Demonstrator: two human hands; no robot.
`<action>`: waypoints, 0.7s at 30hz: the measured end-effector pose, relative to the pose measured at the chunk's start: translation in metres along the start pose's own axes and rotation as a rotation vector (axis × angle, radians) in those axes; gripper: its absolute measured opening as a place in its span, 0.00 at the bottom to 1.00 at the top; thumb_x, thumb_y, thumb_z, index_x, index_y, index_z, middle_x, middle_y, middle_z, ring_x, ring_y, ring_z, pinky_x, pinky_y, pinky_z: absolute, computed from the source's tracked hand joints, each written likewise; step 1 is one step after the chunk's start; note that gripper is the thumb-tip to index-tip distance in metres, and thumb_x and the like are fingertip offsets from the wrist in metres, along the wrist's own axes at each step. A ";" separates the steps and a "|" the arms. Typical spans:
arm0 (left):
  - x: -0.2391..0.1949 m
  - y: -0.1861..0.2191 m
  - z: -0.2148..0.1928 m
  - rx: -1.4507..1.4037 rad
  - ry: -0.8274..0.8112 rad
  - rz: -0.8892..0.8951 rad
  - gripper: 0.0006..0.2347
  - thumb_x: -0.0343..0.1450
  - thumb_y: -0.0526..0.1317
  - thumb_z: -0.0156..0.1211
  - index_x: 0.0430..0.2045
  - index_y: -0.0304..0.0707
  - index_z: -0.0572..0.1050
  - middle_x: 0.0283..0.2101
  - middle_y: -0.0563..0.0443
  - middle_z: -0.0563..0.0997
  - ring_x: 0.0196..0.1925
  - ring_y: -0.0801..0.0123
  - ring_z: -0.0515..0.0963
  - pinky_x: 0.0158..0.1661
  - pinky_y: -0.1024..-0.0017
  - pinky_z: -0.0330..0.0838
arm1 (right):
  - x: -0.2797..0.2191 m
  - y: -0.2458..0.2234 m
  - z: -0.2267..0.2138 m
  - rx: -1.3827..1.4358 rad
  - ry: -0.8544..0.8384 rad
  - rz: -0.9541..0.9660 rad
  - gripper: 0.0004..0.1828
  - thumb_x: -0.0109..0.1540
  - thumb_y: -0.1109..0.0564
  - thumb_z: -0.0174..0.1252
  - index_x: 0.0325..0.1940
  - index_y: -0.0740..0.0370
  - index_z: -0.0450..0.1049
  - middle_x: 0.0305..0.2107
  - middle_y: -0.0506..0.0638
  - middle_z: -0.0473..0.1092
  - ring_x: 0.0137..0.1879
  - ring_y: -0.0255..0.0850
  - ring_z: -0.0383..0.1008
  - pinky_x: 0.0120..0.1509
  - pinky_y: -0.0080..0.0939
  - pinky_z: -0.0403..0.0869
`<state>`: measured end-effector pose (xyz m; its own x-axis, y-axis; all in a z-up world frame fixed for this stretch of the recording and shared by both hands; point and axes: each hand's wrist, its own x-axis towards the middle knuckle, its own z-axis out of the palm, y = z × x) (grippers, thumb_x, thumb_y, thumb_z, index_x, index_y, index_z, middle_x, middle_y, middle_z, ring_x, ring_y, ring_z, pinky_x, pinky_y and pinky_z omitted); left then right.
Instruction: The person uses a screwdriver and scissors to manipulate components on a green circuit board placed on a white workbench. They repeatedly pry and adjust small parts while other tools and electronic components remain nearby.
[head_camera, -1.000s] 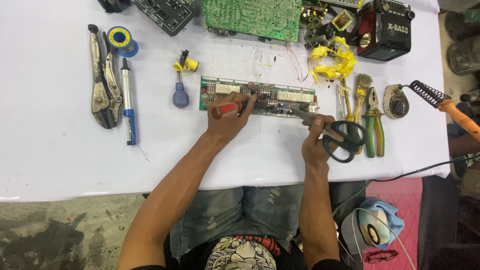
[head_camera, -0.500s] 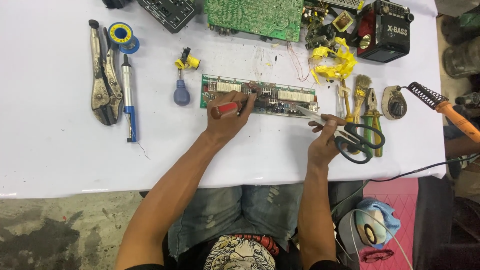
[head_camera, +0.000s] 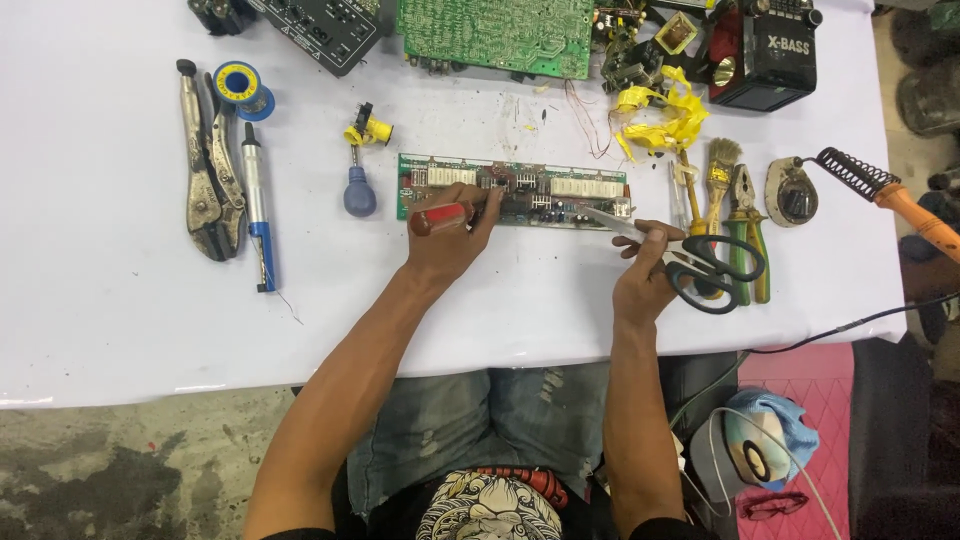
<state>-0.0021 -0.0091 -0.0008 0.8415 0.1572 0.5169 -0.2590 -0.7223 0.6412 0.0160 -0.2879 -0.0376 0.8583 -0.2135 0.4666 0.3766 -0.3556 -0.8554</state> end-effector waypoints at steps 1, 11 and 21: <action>-0.003 -0.002 0.003 0.000 -0.004 0.006 0.09 0.74 0.41 0.65 0.23 0.40 0.77 0.21 0.50 0.78 0.20 0.62 0.82 0.20 0.75 0.73 | -0.001 -0.011 0.004 0.001 0.007 0.002 0.13 0.76 0.54 0.42 0.47 0.63 0.70 0.38 0.56 0.76 0.32 0.45 0.80 0.36 0.36 0.76; -0.011 -0.002 0.004 0.082 0.011 0.039 0.09 0.75 0.46 0.65 0.24 0.47 0.80 0.21 0.52 0.78 0.22 0.59 0.82 0.23 0.70 0.74 | -0.007 -0.050 0.019 -0.024 -0.178 -0.143 0.13 0.74 0.53 0.49 0.45 0.61 0.75 0.27 0.51 0.76 0.34 0.42 0.81 0.39 0.38 0.77; -0.012 -0.012 0.015 0.137 0.147 0.145 0.09 0.74 0.44 0.66 0.23 0.48 0.79 0.19 0.55 0.78 0.19 0.62 0.81 0.20 0.74 0.72 | -0.007 -0.062 0.014 -0.192 -0.237 -0.350 0.06 0.70 0.59 0.58 0.43 0.62 0.79 0.27 0.53 0.76 0.35 0.50 0.82 0.42 0.43 0.79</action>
<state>-0.0021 -0.0125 -0.0226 0.7195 0.1338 0.6814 -0.2972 -0.8275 0.4763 -0.0082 -0.2514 0.0090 0.7555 0.1552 0.6365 0.6056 -0.5360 -0.5882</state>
